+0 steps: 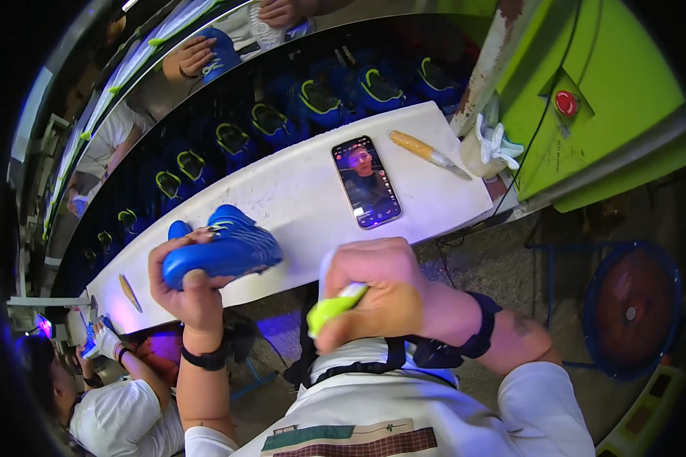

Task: Assembling and inspecting shoes on a manufacturing line.

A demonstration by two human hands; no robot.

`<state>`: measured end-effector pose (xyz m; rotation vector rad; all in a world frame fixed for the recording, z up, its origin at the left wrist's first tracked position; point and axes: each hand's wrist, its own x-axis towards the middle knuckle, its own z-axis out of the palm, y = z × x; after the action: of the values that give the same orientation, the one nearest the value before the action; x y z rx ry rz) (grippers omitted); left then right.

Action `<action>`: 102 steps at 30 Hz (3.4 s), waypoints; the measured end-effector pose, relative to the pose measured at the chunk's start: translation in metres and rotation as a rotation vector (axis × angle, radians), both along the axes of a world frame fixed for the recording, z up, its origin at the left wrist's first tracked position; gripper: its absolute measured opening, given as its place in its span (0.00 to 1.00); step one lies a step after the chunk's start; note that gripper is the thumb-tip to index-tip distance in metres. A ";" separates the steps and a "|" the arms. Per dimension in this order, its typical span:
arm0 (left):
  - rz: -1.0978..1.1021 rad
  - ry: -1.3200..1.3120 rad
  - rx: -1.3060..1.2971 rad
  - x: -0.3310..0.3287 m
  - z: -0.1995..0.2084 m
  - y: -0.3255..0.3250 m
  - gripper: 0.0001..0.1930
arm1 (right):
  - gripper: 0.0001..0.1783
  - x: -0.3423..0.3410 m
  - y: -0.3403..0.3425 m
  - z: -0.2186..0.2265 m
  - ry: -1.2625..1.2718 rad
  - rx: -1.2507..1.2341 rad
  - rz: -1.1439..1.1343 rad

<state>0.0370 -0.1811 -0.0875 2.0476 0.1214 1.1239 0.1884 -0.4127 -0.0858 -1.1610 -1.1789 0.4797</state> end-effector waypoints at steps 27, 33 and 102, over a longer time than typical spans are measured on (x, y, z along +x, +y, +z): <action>-0.109 0.184 -0.111 -0.064 -0.002 -0.082 0.18 | 0.30 -0.044 0.009 0.015 -0.358 -0.170 -0.053; -0.144 0.204 -0.131 -0.070 -0.001 -0.089 0.18 | 0.27 -0.051 -0.002 0.011 -0.336 -0.153 -0.084; -0.140 0.297 -0.352 -0.091 -0.014 -0.069 0.34 | 0.25 -0.048 0.043 -0.049 -0.247 -0.071 -0.005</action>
<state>-0.0542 -0.2502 -0.1010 1.8585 0.2966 0.6540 0.1408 -0.3700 -0.1346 -1.3115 -1.3797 0.3838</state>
